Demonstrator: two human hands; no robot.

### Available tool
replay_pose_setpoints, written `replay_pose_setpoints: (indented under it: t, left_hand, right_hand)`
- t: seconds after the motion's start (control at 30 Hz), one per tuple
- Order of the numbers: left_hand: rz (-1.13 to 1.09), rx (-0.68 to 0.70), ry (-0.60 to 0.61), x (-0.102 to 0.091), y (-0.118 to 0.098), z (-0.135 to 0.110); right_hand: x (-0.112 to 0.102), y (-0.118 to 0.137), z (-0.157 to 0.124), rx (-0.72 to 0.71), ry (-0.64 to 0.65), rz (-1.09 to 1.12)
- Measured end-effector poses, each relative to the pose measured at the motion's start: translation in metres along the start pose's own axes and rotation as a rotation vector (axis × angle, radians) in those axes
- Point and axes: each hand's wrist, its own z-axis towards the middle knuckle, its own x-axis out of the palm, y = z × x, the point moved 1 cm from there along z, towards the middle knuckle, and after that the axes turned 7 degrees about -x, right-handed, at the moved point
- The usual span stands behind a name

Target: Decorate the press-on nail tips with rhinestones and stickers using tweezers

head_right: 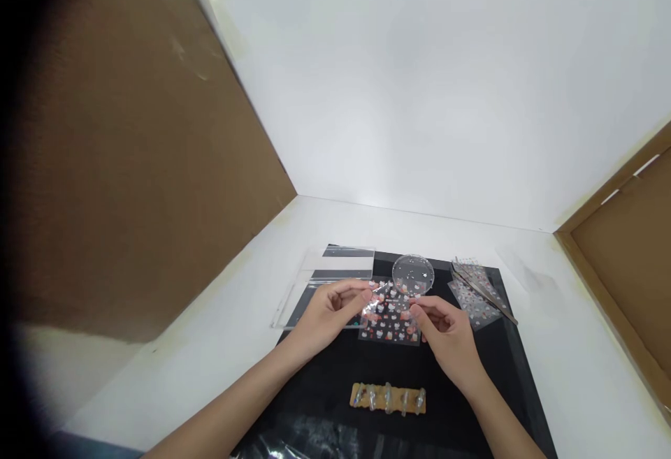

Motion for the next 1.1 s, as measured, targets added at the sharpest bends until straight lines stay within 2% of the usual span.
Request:
replay_pose_setpoints:
  t: [0.13,0.5,0.8,1.1]
  left_hand:
    - [0.12,0.012,-0.053,0.0,0.002,-0.002]
    - [0.027,-0.113,0.007,-0.002,-0.01,-0.002]
    - [0.001,-0.146,0.004,0.001,-0.013,-0.004]
    - [0.087,-0.11,0.01,0.001,-0.016,-0.005]
  right_hand:
    - [0.001,-0.001,0.0,0.014,0.001,-0.001]
    - [-0.002,0.001,0.002,0.027,0.054,0.019]
    - [-0.004,0.003,0.0,0.022,0.059,-0.012]
    - [-0.008,0.003,0.001,-0.043,0.125,-0.13]
